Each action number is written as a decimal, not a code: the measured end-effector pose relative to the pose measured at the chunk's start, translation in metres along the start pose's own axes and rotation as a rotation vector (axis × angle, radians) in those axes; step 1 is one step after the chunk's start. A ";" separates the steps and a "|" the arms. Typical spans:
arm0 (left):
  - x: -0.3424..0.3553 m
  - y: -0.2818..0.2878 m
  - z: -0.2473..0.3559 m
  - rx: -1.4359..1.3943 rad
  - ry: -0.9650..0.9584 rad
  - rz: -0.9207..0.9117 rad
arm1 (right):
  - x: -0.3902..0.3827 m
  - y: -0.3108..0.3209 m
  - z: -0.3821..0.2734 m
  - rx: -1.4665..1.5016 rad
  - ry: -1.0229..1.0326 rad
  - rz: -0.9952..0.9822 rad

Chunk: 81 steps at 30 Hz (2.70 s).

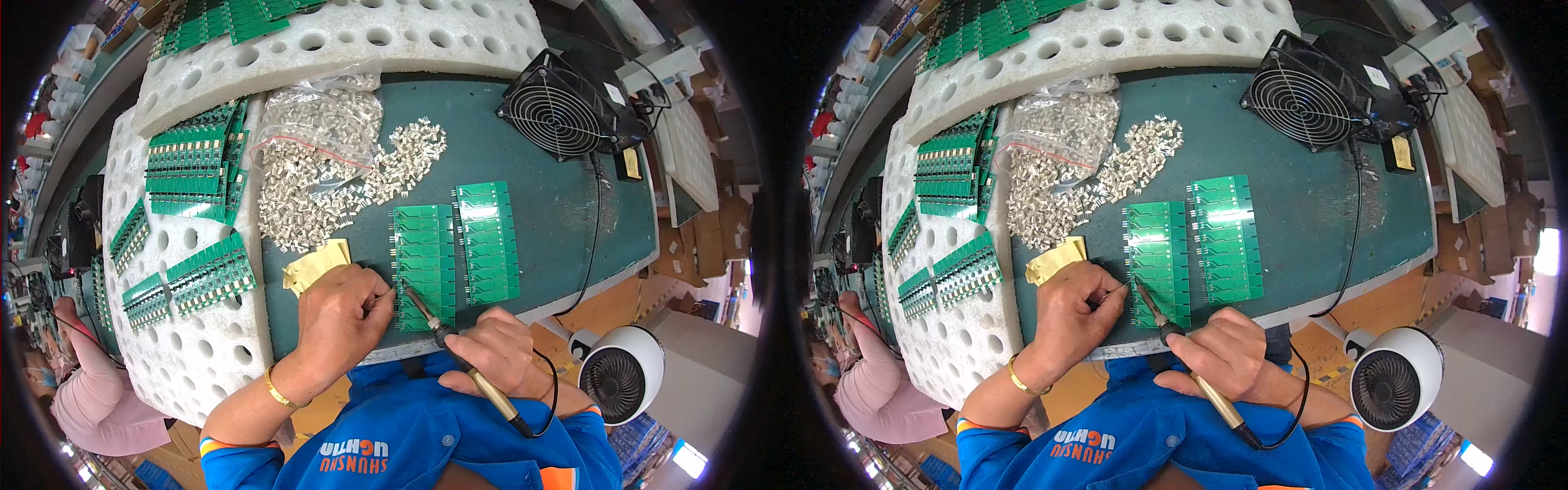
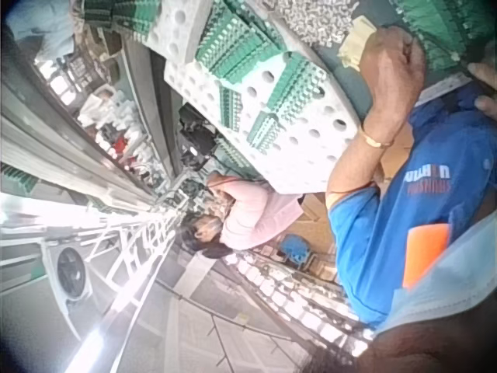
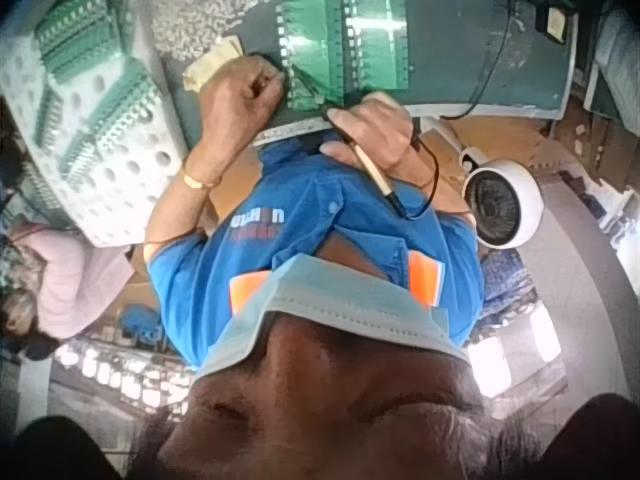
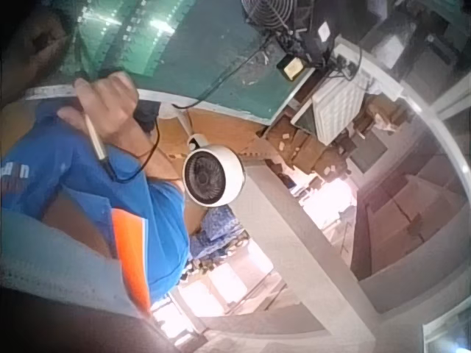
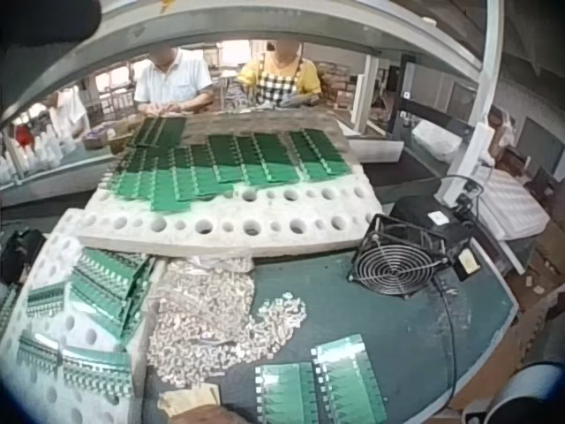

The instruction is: The person solders electronic components onto circuit board strips using a soldering iron and solder wire, then lifts the circuit board strip and solders additional pins.

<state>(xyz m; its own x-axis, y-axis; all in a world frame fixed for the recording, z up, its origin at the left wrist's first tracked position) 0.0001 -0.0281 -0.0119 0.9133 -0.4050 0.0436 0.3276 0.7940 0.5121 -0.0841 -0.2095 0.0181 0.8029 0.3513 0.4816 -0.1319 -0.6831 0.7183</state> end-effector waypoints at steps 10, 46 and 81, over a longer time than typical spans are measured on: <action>0.001 -0.001 0.000 0.007 0.007 0.001 | -0.001 -0.001 -0.001 -0.018 0.013 0.006; 0.001 -0.001 0.000 0.008 0.007 0.009 | -0.001 -0.001 -0.002 -0.013 0.001 0.005; 0.004 0.015 -0.001 -0.018 0.108 -0.002 | 0.000 0.006 0.012 0.091 -0.087 0.127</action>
<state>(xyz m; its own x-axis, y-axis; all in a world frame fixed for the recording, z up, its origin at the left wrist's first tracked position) 0.0093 -0.0175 -0.0052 0.9332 -0.3557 -0.0505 0.3325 0.8019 0.4964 -0.0780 -0.2217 0.0165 0.8311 0.2043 0.5172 -0.1852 -0.7752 0.6040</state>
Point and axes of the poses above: each hand's wrist, its own x-axis towards the middle knuckle, its own y-axis out of the back of the hand, z = x × y, the point moved 5 cm from there along x, towards the middle knuckle, and after that the axes turned 8 degrees about -x, right-handed, at the moved point
